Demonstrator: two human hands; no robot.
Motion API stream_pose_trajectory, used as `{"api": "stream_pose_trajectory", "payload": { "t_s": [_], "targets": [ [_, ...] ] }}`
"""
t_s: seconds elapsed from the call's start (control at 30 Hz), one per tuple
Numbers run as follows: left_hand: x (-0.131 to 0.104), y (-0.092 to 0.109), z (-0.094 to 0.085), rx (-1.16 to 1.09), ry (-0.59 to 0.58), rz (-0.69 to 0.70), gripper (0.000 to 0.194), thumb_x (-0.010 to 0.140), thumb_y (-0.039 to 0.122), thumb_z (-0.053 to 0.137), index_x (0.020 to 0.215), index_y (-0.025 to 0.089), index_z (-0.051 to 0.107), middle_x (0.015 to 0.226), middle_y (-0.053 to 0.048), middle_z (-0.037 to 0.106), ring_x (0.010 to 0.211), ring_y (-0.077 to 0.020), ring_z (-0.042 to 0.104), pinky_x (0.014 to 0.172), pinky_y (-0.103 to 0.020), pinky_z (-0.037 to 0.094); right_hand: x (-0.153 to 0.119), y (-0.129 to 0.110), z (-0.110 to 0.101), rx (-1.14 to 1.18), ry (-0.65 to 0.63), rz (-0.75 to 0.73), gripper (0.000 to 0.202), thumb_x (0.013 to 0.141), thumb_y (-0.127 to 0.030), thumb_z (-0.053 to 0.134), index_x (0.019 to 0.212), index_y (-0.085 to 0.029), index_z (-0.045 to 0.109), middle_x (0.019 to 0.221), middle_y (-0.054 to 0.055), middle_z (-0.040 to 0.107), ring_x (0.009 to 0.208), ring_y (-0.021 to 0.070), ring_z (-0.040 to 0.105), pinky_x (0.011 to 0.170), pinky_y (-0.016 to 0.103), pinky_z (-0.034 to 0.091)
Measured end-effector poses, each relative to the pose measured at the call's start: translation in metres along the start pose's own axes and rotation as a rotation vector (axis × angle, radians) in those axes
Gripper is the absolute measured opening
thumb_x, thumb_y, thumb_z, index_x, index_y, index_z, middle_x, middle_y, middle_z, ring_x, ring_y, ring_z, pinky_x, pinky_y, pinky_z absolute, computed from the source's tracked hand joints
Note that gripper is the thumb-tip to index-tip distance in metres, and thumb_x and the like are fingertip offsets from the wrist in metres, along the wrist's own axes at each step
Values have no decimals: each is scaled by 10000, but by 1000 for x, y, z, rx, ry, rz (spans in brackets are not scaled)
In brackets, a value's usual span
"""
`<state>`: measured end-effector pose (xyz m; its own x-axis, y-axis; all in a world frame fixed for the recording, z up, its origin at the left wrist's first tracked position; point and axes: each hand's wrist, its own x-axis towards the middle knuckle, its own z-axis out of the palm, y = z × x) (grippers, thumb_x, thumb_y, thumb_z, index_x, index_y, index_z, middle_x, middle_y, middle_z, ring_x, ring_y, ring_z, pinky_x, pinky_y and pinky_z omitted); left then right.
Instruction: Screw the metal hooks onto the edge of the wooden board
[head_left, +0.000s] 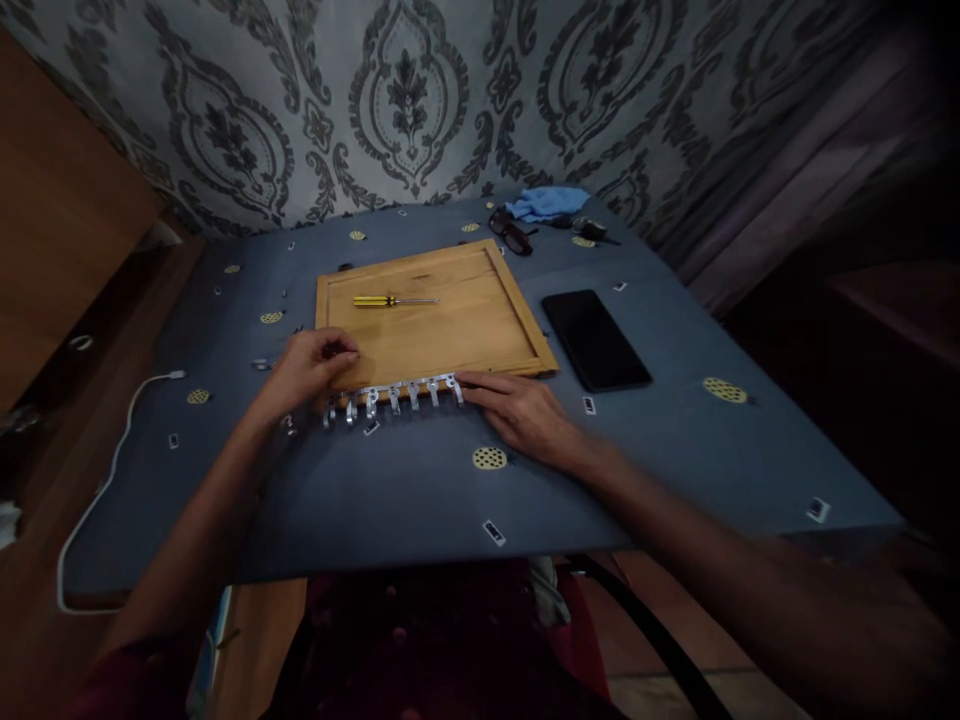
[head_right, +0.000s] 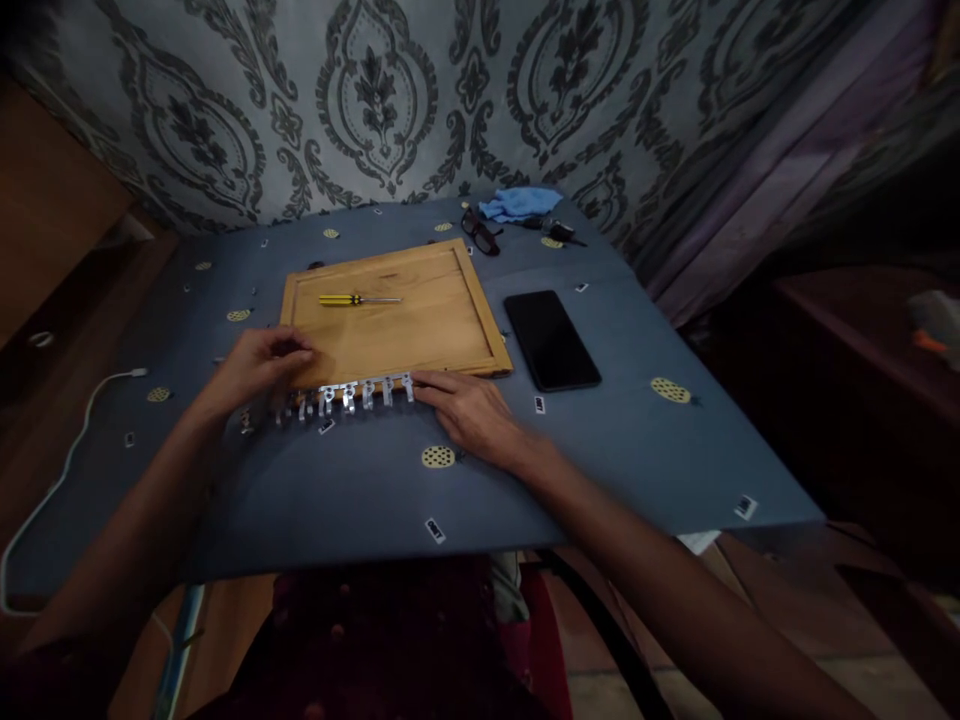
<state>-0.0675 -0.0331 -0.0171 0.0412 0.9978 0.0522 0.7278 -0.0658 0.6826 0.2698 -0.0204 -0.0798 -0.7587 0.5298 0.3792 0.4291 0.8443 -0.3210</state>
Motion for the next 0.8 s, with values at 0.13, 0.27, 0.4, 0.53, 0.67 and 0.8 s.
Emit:
{"api": "stream_pose_trajectory", "payload": {
  "t_s": [0.13,0.27,0.4,0.53,0.67,0.8],
  "targets": [
    [11,24,18,-53,-117,43,207,752,355,679,830,167,718,777,-26,715,728,-177,635,670,-273,484,0,-1,0,12,19,-3,449,903,-34,522,1262,-216,722,1393,87,700,1210,234,714,1007,402,609],
    [19,49,41,-115,-207,93,169,787,302,666,848,157,726,814,-36,736,736,-168,659,675,-267,510,0,-2,-1,3,9,-5,452,916,-39,503,1281,-202,712,1395,98,697,1192,238,722,988,402,616],
    [21,66,61,-112,-233,137,114,816,224,646,856,157,729,814,-37,739,718,-155,647,662,-262,492,0,-2,-1,7,4,2,468,902,-33,500,1281,-204,714,1406,91,691,1208,240,712,1006,402,606],
    [20,70,69,-61,-216,169,98,813,167,634,840,156,728,822,-39,738,725,-154,638,670,-267,478,0,-1,0,4,4,1,477,886,-27,503,1278,-198,714,1412,88,687,1204,240,712,1003,399,603],
    [19,72,71,-10,-200,189,100,828,157,637,857,160,733,834,-39,735,745,-151,637,681,-264,475,0,-1,1,9,16,-5,467,895,-29,502,1276,-199,711,1402,86,693,1188,232,718,983,393,609],
    [19,74,74,45,-198,195,93,840,150,644,858,158,735,840,-34,728,753,-151,632,688,-263,469,0,-1,1,6,21,-7,437,919,-51,493,1261,-205,718,1400,82,696,1188,225,719,985,376,603]
  ]
}}
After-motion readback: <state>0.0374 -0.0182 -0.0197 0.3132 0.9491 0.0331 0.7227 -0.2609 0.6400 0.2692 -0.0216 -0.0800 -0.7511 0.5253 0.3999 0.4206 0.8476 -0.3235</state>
